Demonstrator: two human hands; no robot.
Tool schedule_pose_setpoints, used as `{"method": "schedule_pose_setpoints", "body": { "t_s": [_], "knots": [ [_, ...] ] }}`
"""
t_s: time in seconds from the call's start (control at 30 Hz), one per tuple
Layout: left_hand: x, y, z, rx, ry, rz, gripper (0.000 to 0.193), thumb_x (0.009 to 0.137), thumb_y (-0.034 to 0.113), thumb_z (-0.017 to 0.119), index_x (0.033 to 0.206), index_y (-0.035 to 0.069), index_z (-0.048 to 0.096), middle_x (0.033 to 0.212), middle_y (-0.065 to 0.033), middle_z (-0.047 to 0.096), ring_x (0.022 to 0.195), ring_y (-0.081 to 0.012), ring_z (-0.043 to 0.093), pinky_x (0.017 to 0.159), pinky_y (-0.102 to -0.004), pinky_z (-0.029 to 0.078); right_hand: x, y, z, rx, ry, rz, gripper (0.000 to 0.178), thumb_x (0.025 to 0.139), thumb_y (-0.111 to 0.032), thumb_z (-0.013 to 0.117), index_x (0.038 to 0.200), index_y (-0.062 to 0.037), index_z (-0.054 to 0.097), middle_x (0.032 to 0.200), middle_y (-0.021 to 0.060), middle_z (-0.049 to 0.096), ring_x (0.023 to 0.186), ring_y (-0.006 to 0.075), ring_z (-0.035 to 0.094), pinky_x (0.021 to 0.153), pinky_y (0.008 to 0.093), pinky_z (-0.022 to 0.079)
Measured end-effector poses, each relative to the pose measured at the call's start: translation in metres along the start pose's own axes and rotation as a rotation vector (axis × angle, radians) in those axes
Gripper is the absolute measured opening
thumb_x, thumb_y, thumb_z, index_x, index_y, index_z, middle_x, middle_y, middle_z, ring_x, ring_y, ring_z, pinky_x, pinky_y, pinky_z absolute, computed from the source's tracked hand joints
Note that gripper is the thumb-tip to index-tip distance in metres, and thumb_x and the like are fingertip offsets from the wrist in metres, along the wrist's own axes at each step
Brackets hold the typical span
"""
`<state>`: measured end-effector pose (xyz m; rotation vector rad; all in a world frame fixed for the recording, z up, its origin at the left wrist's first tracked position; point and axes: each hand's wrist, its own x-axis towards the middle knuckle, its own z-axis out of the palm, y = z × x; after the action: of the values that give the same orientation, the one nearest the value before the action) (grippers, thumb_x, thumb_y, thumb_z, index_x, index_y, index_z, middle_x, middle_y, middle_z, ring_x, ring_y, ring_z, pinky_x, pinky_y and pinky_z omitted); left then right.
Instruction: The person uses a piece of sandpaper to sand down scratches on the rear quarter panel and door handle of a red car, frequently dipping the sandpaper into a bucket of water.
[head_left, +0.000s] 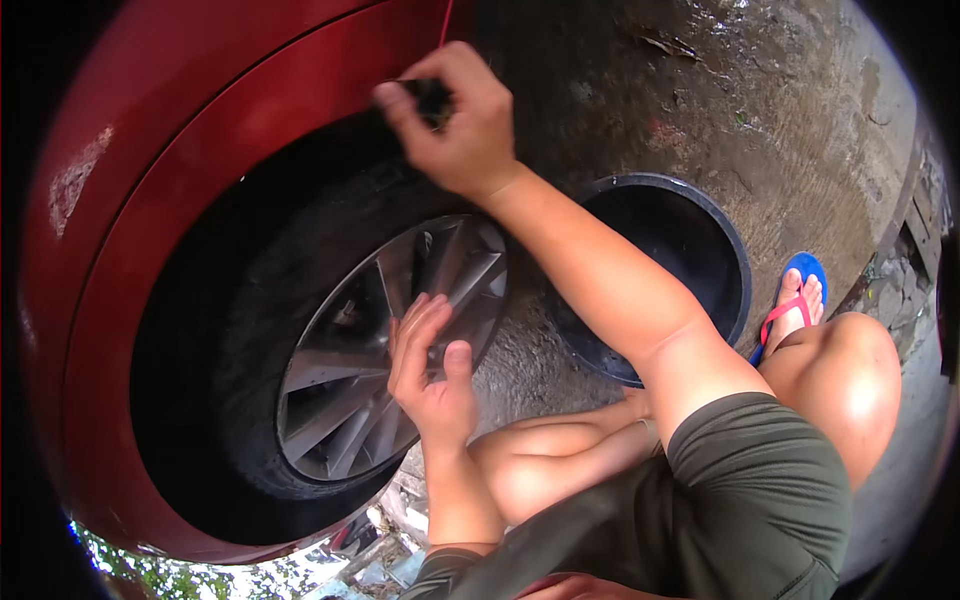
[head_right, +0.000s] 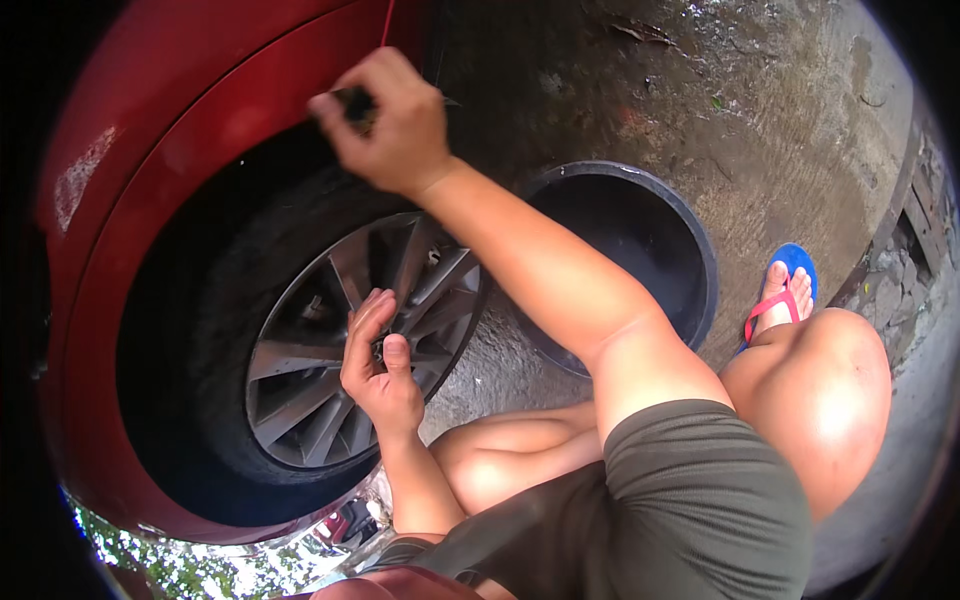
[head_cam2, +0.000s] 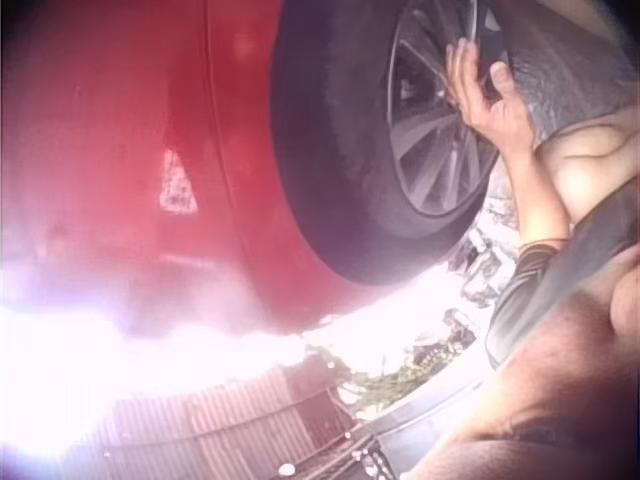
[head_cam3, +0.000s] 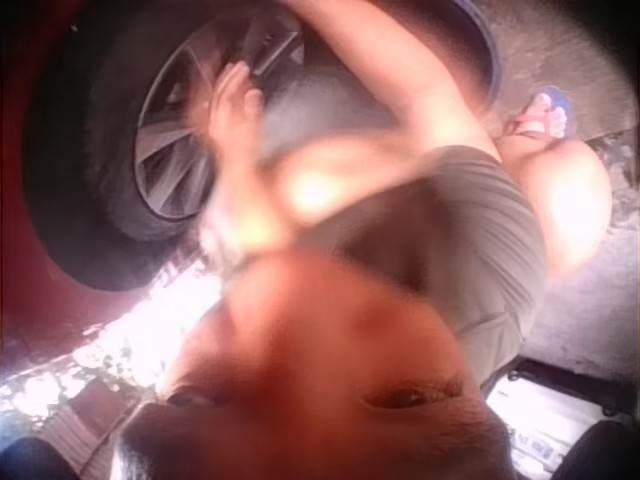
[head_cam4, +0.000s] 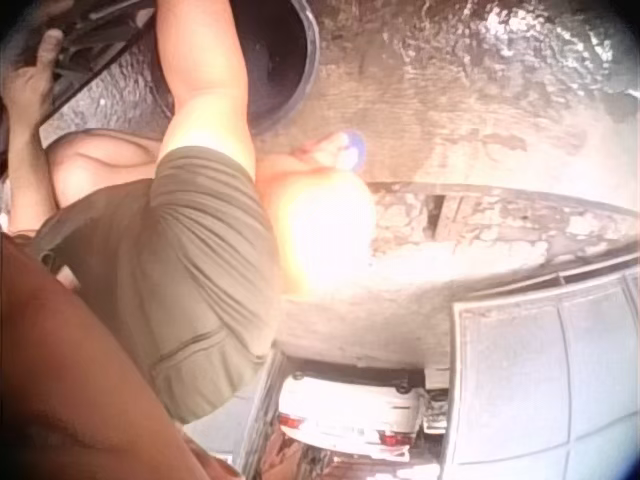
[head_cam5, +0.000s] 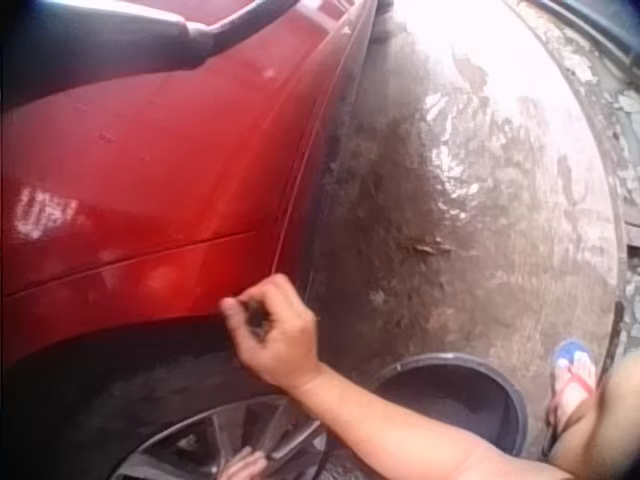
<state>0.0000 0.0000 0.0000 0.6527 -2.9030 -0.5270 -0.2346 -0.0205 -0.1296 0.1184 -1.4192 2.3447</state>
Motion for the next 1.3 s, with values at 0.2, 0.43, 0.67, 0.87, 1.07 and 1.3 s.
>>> {"method": "schedule_pose_setpoints", "body": {
  "t_s": [0.2,0.43,0.67,0.87,1.07,1.3],
  "knots": [
    [-0.002,0.0,0.0,-0.042,0.035,-0.014,0.048,0.104,0.042,0.067,0.118,-0.003,0.075,0.125,-0.017,0.076,0.128,-0.033,0.067,0.121,-0.0501,0.036,0.011,-0.034,0.019,0.095,0.002,-0.12,0.022,0.085,-0.017,0.088,0.088,-0.0059,0.07,0.081,0.0094,0.064,0.069,0.0257,0.063,0.062,0.0339,0.049],
    [0.004,0.001,0.002,-0.055,0.064,0.004,0.047,0.104,0.042,0.068,0.117,-0.003,0.075,0.124,-0.0164,0.076,0.128,-0.0333,0.067,0.12,-0.0498,0.038,0.012,-0.034,0.02,0.107,-0.024,-0.08,0.02,0.088,-0.017,0.086,0.087,-0.0052,0.069,0.081,0.0094,0.065,0.071,0.0238,0.065,0.066,0.0327,0.051],
    [0.003,-0.001,0.008,-0.054,0.079,-0.019,0.043,0.099,0.044,0.072,0.115,0.004,0.077,0.123,-0.0131,0.078,0.128,-0.0346,0.068,0.122,-0.054,0.034,0.011,-0.029,0.019,0.113,-0.012,-0.124,0.02,0.086,-0.014,0.085,0.086,-0.0051,0.067,0.081,0.0092,0.065,0.071,0.0241,0.065,0.064,0.0332,0.051],
    [0.006,-0.003,0.007,-0.011,0.082,-0.014,0.041,0.1,0.041,0.07,0.115,0.004,0.077,0.12,-0.0132,0.078,0.127,-0.0355,0.068,0.122,-0.055,0.033,0.01,-0.004,0.008,0.035,-0.014,-0.109,0.019,0.086,-0.014,0.085,0.086,-0.0064,0.068,0.081,0.0091,0.065,0.071,0.0259,0.066,0.064,0.0344,0.052],
    [0.008,0.001,0.009,-0.007,0.085,0.017,0.041,0.1,0.042,0.071,0.114,0.003,0.078,0.119,-0.0131,0.078,0.126,-0.0353,0.069,0.121,-0.055,0.034,-0.003,0.013,-0.005,-0.015,-0.034,-0.01,0.02,0.084,-0.014,0.086,0.086,-0.007,0.068,0.08,0.0091,0.065,0.071,0.0255,0.066,0.064,0.0346,0.052],
    [0.007,0.001,0.013,0.01,0.033,0.047,0.038,0.099,0.039,0.073,0.112,0.003,0.078,0.117,-0.0123,0.079,0.124,-0.0349,0.07,0.121,-0.0546,0.034,0.003,0.006,0.003,-0.001,-0.009,-0.144,0.021,0.084,-0.015,0.087,0.086,-0.007,0.068,0.081,0.0092,0.064,0.071,0.0252,0.065,0.063,0.0343,0.052]
  ]
}}
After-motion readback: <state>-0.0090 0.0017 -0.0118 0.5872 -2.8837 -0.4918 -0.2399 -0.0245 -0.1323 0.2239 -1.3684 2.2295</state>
